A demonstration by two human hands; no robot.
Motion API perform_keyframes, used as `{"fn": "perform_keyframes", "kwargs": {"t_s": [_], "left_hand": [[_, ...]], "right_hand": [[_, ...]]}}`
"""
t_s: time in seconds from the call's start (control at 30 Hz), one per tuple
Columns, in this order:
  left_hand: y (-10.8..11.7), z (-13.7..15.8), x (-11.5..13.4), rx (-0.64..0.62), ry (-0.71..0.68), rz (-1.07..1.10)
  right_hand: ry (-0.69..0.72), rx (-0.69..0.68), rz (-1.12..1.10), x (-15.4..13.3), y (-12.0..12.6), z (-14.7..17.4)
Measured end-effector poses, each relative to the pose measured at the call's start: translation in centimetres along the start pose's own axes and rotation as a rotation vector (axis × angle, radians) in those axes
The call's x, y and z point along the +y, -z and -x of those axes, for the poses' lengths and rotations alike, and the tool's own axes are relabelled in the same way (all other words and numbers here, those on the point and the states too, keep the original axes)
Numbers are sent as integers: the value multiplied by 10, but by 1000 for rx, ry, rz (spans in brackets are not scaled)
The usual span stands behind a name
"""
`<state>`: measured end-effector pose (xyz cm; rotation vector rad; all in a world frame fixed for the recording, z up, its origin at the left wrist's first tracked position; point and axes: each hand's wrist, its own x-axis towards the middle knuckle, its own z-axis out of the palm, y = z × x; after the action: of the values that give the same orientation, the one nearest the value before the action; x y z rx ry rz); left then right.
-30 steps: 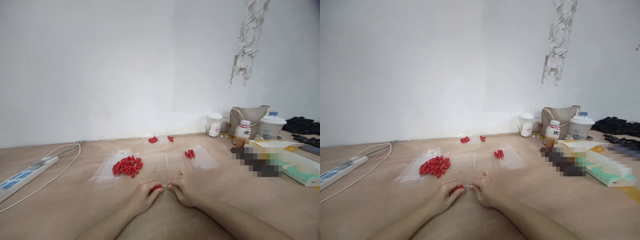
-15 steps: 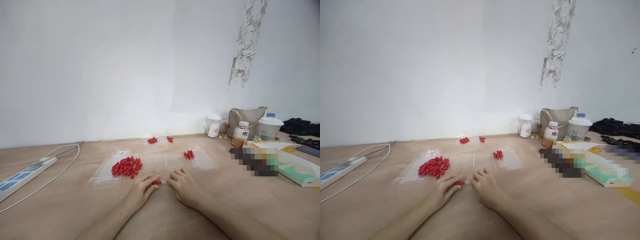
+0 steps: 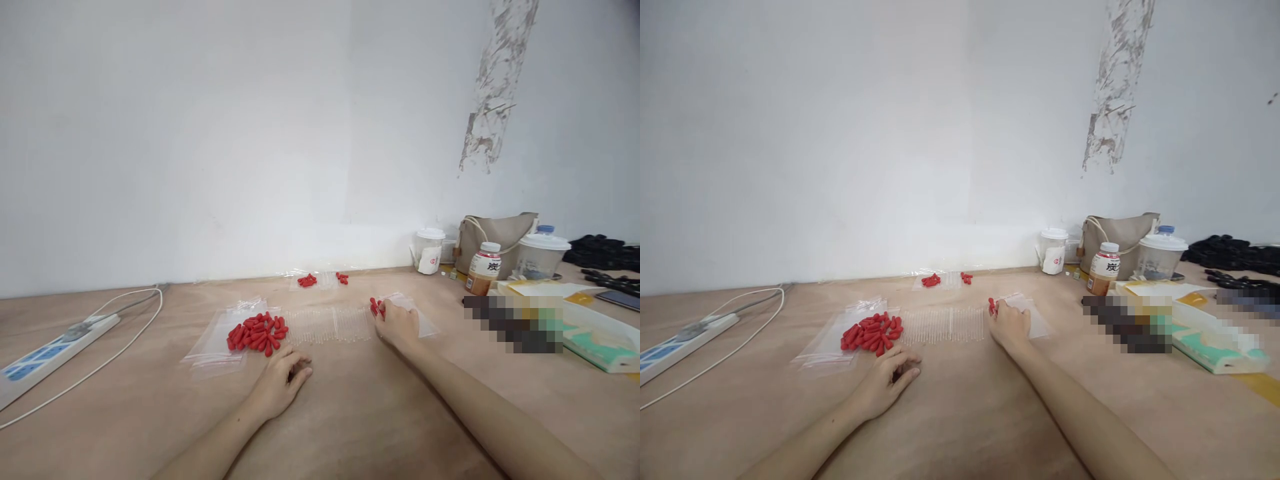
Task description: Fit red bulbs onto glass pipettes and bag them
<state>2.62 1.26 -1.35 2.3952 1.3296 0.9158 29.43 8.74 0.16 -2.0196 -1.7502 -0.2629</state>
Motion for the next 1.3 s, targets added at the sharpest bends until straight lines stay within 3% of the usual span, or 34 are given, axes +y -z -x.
{"fn": "perform_keyframes", "kwargs": {"t_s": [0.37,0.8,0.9,1.0,1.1,1.2,1.3], "left_hand": [[2,0,1,-15,3,4],[-1,2,2,-11,-4,-36],[4,-1,-1,48,19,-100],[18,-11,-10,186,40,-250],[34,-28,-23,228,82,-402],[42,-44,-36,145,123,-473],[40,-57,-46,104,143,-466]], "right_hand": [[60,9,17,2,-6,4],[121,-198,140,-15,-13,-11],[125,-217,143,-17,-12,-12],[146,-190,137,-17,-2,-5],[270,-132,80,-21,10,14],[527,-120,-129,-26,15,40],[668,-134,-339,-30,8,63]]}}
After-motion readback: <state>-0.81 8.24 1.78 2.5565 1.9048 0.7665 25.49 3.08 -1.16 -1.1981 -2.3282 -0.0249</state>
